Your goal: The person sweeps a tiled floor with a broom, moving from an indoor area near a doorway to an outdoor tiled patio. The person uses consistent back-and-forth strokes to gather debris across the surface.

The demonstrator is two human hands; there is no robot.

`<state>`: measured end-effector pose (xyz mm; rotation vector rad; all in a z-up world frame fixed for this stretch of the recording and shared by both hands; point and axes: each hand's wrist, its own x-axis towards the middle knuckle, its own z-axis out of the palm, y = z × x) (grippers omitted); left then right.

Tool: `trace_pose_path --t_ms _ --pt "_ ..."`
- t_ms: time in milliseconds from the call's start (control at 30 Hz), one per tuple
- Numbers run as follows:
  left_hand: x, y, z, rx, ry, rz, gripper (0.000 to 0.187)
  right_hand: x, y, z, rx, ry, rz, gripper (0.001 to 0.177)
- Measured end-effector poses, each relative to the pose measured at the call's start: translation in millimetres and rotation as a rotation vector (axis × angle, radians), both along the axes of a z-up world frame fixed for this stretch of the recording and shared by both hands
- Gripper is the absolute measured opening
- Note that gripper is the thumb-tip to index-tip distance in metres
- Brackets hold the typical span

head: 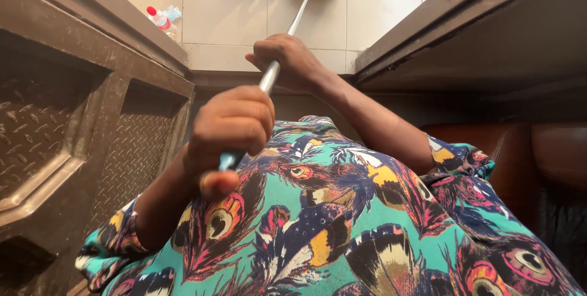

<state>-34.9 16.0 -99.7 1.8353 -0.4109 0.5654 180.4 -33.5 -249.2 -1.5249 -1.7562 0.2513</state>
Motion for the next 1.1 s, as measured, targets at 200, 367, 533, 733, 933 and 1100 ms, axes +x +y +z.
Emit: trace_pose_path --t_ms 200,367,533,733,933,1100 --pt "-33.0 5.9 51.6 0.082 -0.121 -0.244 0.055 -40.3 -19.9 64.5 0.064 0.135 0.151 0.036" --pt "-27.0 13.4 63.1 0.099 -0.091 -0.237 0.032 -53.1 -22.0 57.2 -0.014 0.093 0.068 0.042" --pt "-15.2 16.5 32.9 0.063 -0.112 -0.209 0.045 -43.9 -17.6 34.9 -0.042 0.152 0.019 0.04" --pt "4.1 15.7 9.6 0.028 -0.078 -0.179 0.08 -20.0 -12.0 18.2 0.005 0.09 -0.016 0.042" --pt "37.8 12.8 -3.0 -0.001 -0.127 -0.175 0.072 9.4 -12.0 10.0 -0.027 0.18 -0.028 0.044" --pt "67.2 9.1 -23.2 0.044 -0.112 -0.239 0.064 41.5 -16.2 -0.4 0.01 0.145 -0.038 0.044"
